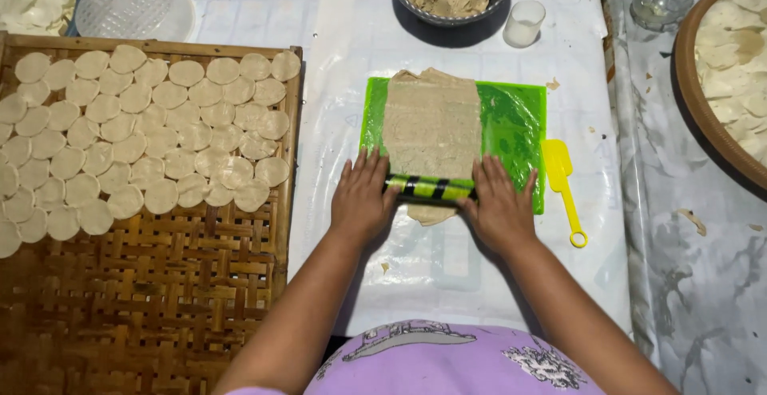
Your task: Flattening and rolling out dough on a prep mat using a rolling pin and a scraper.
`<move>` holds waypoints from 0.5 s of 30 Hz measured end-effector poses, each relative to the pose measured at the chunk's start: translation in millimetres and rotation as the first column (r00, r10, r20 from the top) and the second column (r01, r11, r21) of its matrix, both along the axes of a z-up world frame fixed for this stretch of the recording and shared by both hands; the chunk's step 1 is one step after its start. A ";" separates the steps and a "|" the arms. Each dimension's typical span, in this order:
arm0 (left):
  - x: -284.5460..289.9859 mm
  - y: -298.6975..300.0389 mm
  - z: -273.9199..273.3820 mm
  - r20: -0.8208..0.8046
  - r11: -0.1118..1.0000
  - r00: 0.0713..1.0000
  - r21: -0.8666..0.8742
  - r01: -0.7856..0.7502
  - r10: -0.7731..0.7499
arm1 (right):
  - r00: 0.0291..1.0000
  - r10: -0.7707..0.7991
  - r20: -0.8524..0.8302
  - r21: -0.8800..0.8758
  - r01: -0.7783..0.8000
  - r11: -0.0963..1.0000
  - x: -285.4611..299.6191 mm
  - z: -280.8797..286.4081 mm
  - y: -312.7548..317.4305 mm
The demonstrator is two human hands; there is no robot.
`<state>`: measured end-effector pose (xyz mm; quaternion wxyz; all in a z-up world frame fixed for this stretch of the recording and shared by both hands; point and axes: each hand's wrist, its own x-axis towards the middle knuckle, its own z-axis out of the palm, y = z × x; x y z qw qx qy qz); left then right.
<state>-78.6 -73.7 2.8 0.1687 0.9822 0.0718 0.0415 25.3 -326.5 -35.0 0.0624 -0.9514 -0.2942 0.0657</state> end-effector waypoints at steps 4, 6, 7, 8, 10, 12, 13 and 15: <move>31.8 2.4 -10.0 0.015 0.997 0.998 0.058 -0.057 0.057 | 0.999 -0.002 0.042 0.021 0.001 1.000 35.7 -0.6 15.0; 34.1 0.8 -4.8 0.020 0.997 0.998 0.045 -0.063 0.062 | 0.999 -0.023 0.038 0.033 0.021 0.999 34.6 2.1 16.9; 22.2 0.1 -10.9 0.020 0.997 0.998 0.046 -0.063 0.062 | 0.999 -0.022 0.038 0.034 0.021 0.999 21.7 4.4 9.3; 12.8 0.1 -16.3 0.071 0.998 0.997 0.058 -0.036 0.031 | 0.998 -0.016 -0.054 0.097 0.021 0.995 11.4 7.7 2.3; 1.4 5.5 -33.6 0.125 0.997 0.992 0.075 -0.005 -0.005 | 0.990 -0.007 -0.142 0.163 0.031 0.986 3.1 15.5 -14.3; -9.7 12.4 -60.0 0.200 0.979 0.978 0.204 0.021 -0.063 | 0.979 -0.145 -0.142 0.394 0.190 0.899 1.3 22.1 -37.4; -18.6 7.5 -58.0 0.192 0.979 0.979 0.201 0.024 -0.063 | 0.978 -0.146 -0.150 0.389 0.194 0.900 8.7 -3.6 -63.9; -22.9 4.8 -50.2 0.247 0.981 0.969 0.194 -0.026 -0.023 | 0.899 -0.417 0.133 0.285 0.368 0.885 38.2 -50.1 -109.0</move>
